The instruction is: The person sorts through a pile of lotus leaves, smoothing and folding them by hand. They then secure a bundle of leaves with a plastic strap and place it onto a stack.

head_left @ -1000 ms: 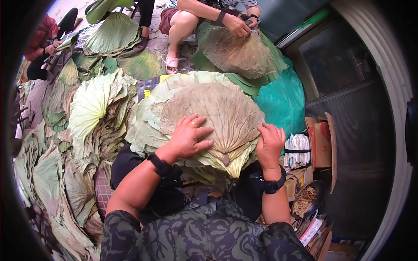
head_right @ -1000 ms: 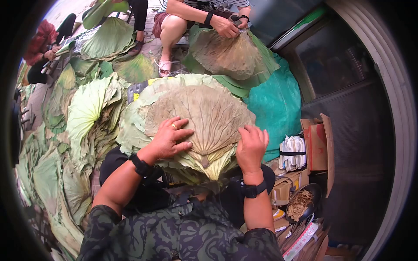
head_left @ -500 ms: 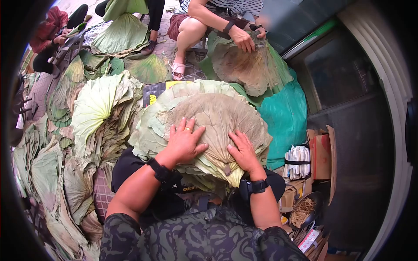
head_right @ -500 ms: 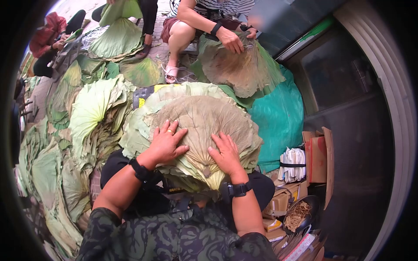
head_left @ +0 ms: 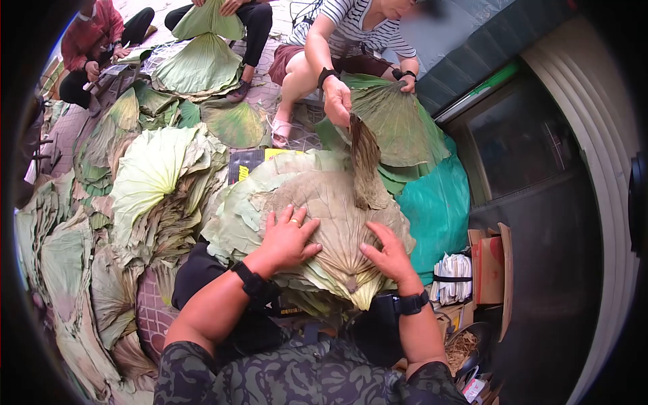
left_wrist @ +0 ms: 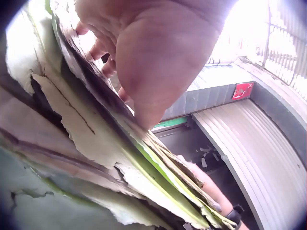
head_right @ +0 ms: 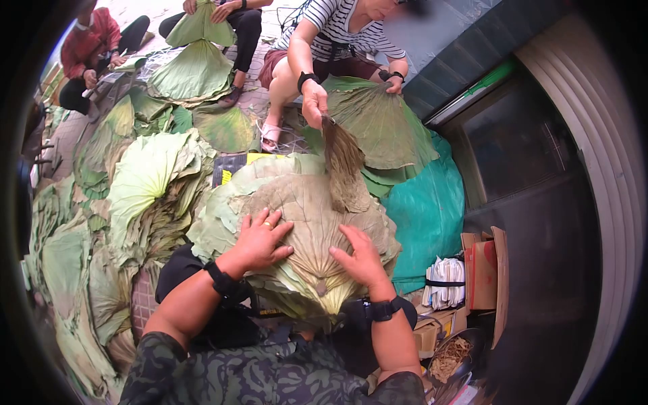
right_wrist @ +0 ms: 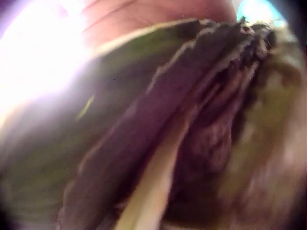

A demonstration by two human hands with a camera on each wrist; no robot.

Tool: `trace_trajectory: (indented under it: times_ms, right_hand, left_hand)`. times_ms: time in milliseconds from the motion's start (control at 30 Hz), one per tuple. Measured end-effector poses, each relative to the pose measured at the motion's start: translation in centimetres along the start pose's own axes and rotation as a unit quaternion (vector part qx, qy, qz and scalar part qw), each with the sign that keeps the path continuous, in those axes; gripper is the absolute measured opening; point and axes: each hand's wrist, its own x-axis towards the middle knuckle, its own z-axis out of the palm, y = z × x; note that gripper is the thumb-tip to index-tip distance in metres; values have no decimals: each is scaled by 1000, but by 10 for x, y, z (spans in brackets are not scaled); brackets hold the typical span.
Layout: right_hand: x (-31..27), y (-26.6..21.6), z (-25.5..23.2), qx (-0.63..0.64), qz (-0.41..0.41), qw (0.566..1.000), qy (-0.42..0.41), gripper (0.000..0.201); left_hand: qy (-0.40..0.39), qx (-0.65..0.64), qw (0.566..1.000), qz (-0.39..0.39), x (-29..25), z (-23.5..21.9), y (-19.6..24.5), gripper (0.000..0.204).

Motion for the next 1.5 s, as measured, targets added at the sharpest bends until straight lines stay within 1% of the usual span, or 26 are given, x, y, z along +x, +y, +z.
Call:
trace_trajectory:
  times_ms: [33,100,233,333,400,433,500,533,567,667,733,767,833,867,900,933,967,1000,1033,1100,1167,1267,1300,1367,1400,1500]
  right_hand:
    - [9,-13,-9,-2,-1,1000,-5,57]
    - [36,-35,-25,-35,-44,992,117,59]
    - [105,-63,-15,-120,-84,971,189,62]
    - [152,-61,10,-205,-47,946,247,68]
    - [172,-64,22,-242,25,923,297,60]
    - [179,-65,23,-240,22,925,294,60]
    - [188,-61,19,-245,95,932,250,45]
    - [192,-57,15,-242,99,934,246,32]
    - [191,-52,11,-241,99,934,244,32]
    - [180,-43,-3,-237,16,928,286,23]
    - [164,-40,-17,-242,-25,928,283,23]
    - [155,-40,-22,-244,-68,926,279,24]
    - [127,-43,-28,-233,-90,931,267,26]
    - [111,-44,-29,-225,-155,930,247,28]
    - [94,-46,-30,-215,-219,925,226,29]
    - [75,-50,-28,-205,-248,925,203,31]
    - [57,-53,-24,-202,-241,928,199,31]
    - [40,-55,-19,-216,-266,923,172,31]
    - [25,-55,-13,-229,-291,917,146,31]
    - [0,-50,0,-242,-295,916,122,30]
    - [-17,-46,9,-258,-298,914,102,30]
    - [-28,-43,12,-288,-293,910,61,26]
    - [-27,-45,10,-289,-290,910,63,26]
    - [-23,-54,4,-307,-299,901,69,23]
    - [-21,-58,3,-318,-295,900,54,20]
    - [-14,-70,3,-357,-311,880,24,23]
  left_hand:
    - [-4,-3,1000,-2,0,0,1,60]
    - [-2,-5,1000,-3,0,-1,3,60]
    - [-11,3,1000,-5,2,-3,3,59]
    - [-11,0,1000,-3,2,-4,2,58]
    - [-14,0,1000,0,2,-7,1,57]
    - [-14,0,1000,-5,2,-8,0,57]
    - [-20,-2,1000,4,1,-8,-2,57]
    - [-16,-8,1000,5,1,-10,-2,56]
    - [-18,-8,1000,4,2,-10,-3,56]
    - [12,-16,1000,3,5,-7,-3,50]
    - [167,-78,983,19,8,1,-3,40]
    - [163,-78,983,22,11,5,-6,40]
    - [221,-239,944,52,18,6,-11,30]
    - [148,-311,939,11,18,2,-11,36]
    - [141,-314,939,10,20,3,-8,36]
    - [104,-531,839,-52,23,3,-5,42]
    - [60,-715,687,-116,24,4,-5,49]
    - [19,-787,597,-155,26,4,-8,60]
    - [13,-786,596,-164,25,4,-8,60]
    - [0,-862,485,-147,24,2,-8,63]
    - [-12,-856,494,-151,26,6,-11,64]
    - [10,-789,593,-160,26,1,-2,82]
    - [6,-789,594,-159,25,-2,0,82]
    - [47,-658,743,-111,25,-8,2,89]
    - [34,-639,764,-89,24,-12,2,84]
    - [-31,-665,744,-64,23,-11,3,79]
